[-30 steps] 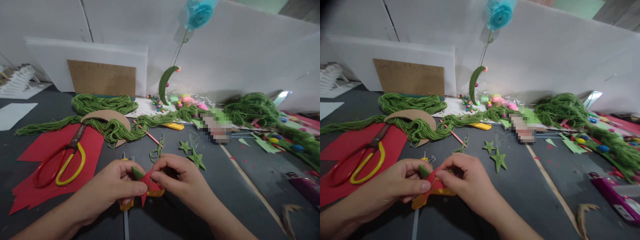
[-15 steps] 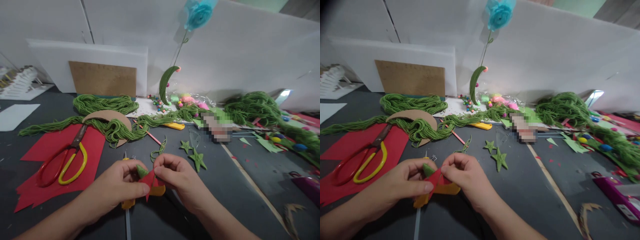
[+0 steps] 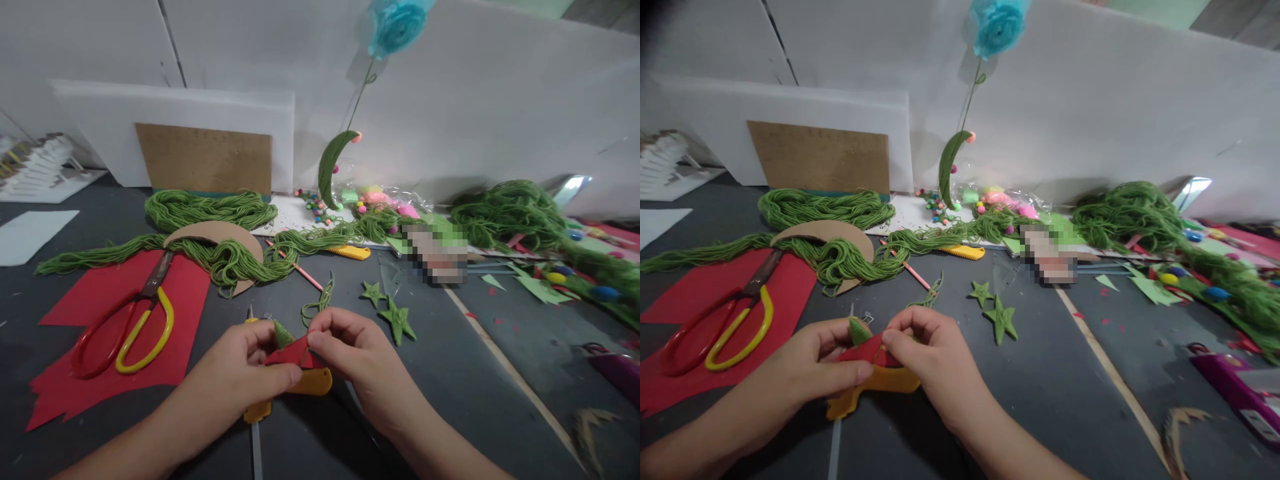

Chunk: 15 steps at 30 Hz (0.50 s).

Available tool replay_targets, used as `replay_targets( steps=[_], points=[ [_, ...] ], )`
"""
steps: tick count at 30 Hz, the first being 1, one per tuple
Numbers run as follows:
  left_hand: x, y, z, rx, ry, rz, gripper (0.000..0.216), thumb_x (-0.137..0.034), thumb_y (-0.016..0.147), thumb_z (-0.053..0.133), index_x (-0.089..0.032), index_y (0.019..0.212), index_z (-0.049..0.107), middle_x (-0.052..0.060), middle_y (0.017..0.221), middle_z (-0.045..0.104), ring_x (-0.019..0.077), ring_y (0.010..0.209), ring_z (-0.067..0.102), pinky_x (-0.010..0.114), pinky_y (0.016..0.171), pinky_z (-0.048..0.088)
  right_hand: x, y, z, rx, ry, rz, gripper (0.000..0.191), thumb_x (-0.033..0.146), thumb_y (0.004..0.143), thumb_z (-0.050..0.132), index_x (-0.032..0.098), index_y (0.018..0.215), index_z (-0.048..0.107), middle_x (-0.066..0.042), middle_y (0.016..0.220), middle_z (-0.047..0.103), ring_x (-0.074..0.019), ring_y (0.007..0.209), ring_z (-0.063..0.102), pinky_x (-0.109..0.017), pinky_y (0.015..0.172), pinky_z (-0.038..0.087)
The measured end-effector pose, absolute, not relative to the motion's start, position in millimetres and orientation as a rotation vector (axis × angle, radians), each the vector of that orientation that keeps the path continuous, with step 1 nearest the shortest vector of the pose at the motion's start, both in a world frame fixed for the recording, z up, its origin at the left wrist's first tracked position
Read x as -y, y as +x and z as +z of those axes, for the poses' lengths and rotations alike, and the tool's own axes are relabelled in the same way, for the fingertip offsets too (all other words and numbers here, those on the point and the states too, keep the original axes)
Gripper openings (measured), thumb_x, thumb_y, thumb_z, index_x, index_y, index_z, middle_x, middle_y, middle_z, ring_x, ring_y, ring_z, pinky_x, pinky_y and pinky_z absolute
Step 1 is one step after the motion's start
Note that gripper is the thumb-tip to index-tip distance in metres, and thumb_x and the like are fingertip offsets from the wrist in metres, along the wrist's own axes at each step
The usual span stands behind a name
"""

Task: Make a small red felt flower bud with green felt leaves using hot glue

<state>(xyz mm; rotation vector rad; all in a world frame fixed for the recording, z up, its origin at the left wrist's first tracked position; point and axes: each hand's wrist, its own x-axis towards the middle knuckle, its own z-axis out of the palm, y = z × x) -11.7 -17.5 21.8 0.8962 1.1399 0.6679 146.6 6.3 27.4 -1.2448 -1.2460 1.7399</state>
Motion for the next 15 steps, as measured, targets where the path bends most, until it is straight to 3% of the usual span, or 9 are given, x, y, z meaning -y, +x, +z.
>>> replay_targets(
  steps=[15],
  points=[
    [19.9, -13.8, 24.9, -1.136, 0.896, 0.672, 0.018, -0.025, 0.064, 0.068, -0.014, 0.076, 0.06, -0.001, 0.066, 0.057, 0.0119, 0.061, 0.049, 0.022, 0.055, 0.033, -4.8, 146.6, 29.0, 1.238, -1.251, 1.719, 0.012, 0.026, 0.067, 0.062, 0.016, 0.063, 0.057, 0.005, 0.05, 0.05, -0.0063, 0.046, 0.039, -0.021, 0.049, 0.028]
  ],
)
